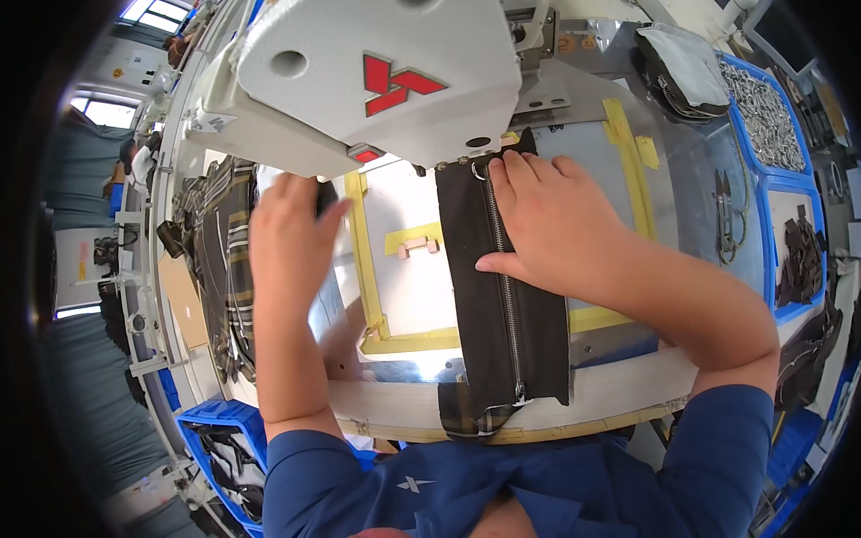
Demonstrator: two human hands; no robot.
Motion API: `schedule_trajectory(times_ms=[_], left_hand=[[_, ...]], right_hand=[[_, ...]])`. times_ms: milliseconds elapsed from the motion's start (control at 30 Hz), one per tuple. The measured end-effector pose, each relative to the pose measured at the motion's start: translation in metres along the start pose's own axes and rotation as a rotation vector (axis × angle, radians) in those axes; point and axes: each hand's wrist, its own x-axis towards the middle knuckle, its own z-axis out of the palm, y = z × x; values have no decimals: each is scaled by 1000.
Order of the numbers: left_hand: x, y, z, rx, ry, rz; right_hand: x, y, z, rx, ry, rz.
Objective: The person sews zippers onto small fabric pouches using an industrial sewing machine. They align the zipper with the pouch edge, guide the fabric under the needle, and stitch along the seam. The person handles multiple pouches, including black and plaid varieties, and stacks the finished items on the table.
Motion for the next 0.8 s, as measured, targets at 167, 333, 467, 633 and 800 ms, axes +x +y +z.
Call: schedule_trajectory(times_ms=[167, 333, 467, 633, 800], left_hand=[[-19, -91, 25, 24, 116, -128], [-49, -53, 5, -7, 672, 69], [-104, 14, -11, -236, 426, 668], [-97, 77, 20, -252, 215, 935], [-39, 63, 11, -529, 318, 424]], right_hand=[[3, -3, 9, 5, 55, -40], [-7, 3, 12, 27, 182, -62], [-5, -10, -18, 889, -100, 25], [-1, -6, -10, 1294, -270, 185], [-9, -6, -52, 1501, -296, 225]])
